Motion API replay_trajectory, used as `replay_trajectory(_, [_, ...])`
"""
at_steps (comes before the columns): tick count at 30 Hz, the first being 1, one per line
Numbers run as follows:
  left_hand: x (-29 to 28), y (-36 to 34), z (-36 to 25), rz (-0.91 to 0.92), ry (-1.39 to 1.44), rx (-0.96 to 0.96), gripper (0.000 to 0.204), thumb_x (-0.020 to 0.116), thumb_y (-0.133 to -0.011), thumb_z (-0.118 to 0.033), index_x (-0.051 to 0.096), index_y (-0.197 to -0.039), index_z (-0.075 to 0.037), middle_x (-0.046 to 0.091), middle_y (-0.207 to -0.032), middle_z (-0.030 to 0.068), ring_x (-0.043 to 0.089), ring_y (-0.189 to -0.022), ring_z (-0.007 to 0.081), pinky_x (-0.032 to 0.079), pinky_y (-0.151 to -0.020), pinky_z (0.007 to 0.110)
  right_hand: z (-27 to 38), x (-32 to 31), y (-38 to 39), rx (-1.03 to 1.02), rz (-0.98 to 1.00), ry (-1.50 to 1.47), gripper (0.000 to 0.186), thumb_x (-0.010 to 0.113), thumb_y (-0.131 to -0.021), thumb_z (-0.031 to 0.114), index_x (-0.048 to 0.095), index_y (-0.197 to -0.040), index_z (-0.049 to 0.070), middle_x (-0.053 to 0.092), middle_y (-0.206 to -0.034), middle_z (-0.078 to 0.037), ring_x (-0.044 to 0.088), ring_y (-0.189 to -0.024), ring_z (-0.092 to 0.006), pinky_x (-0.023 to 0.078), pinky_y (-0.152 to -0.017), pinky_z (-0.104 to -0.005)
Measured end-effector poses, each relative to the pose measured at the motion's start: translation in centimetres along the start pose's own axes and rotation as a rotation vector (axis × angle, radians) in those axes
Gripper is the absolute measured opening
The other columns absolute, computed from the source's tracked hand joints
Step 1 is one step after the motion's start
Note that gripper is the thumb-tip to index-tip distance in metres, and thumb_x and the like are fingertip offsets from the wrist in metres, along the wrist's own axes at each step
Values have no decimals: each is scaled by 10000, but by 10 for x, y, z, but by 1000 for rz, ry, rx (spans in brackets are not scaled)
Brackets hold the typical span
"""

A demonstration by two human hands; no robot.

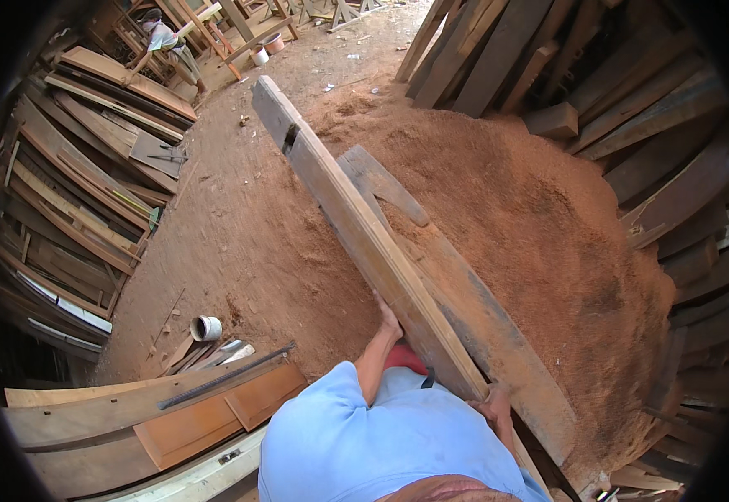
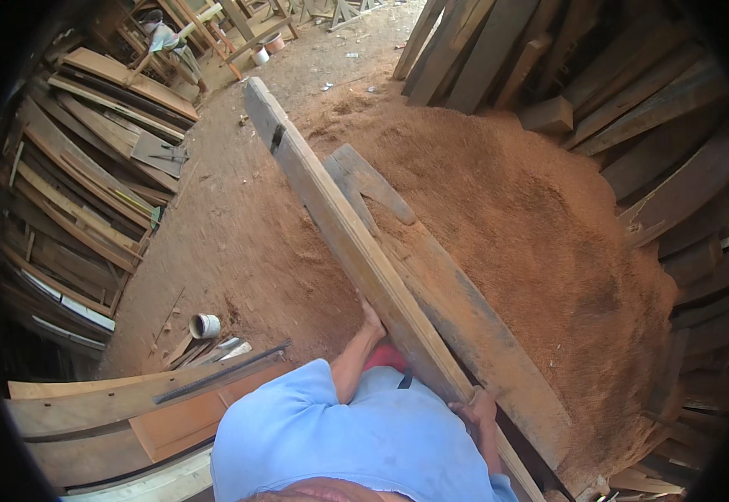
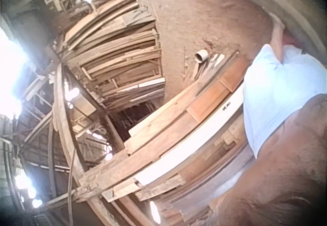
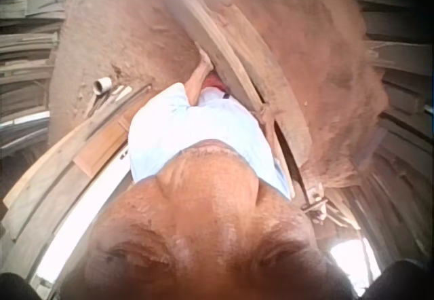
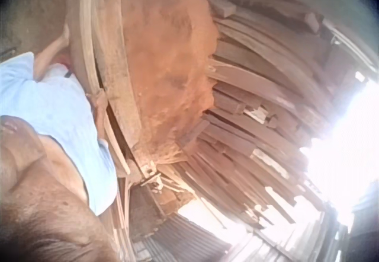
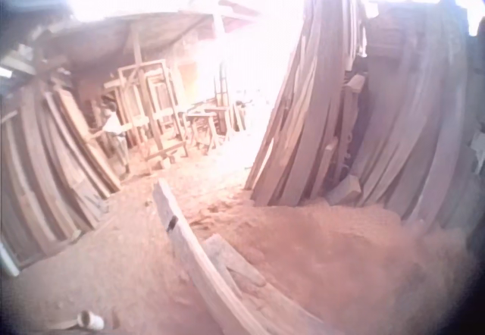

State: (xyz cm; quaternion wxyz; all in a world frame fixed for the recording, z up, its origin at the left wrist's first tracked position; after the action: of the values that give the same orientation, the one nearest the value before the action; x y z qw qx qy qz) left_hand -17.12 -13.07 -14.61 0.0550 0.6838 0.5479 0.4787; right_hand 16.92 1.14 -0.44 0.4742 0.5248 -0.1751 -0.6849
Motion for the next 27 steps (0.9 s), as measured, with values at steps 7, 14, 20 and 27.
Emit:
replay_trajectory(7, [-3, 9, -59, 81, 33, 59, 983, 386, -872, -882, 453, -1499, -128, 570, -1412, 96, 538, -1292, 283, 448, -1096, 473, 28, 23, 10, -98, -78, -35, 681, 935, -574, 384, 699, -1061, -28, 727, -1029, -264, 706, -1020, -396, 534, -881, -460])
replay_trajectory(14, [81, 63, -140, 426, 31, 183, 999, 391, -898, -854, 324, -1572, -120, 462, -1514, 97, 452, -1380, 284, 381, -1150, 477, 74, -6, 55, -150, -271, -152, 619, 934, -607, 234, 698, -1116, -28, 745, -1044, -228, 719, -1001, -330, 536, -902, -418])
replay_trajectory(20, [169, 147, -221, 702, 26, 248, 931, 434, -944, -769, 301, -1559, -83, 447, -1508, 133, 462, -1364, 283, 421, -1129, 467, 126, -34, 116, -191, -405, -248, 610, 916, -646, 189, 681, -1171, -16, 747, -1055, -219, 721, -993, -316, 543, -890, -407])
replay_trajectory(27, [228, 208, -242, 705, -397, 725, 872, 427, -1004, -661, 178, -1582, -57, 389, -1509, 187, 442, -1360, 301, 369, -1168, 457, 98, -33, 140, -226, -549, -184, 594, 896, -685, 165, 671, -1204, -17, 738, -1043, -235, 709, -990, -341, 542, -899, -425])
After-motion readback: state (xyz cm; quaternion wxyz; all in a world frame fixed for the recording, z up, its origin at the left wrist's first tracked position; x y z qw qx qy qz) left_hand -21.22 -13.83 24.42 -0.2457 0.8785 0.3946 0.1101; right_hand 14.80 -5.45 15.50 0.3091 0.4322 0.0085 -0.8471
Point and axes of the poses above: each hand's wrist, its own y-axis away from the middle knuckle, its own x-axis out of the palm, z = x × y, the point moved 4 cm from there along -y, towards the middle knuckle
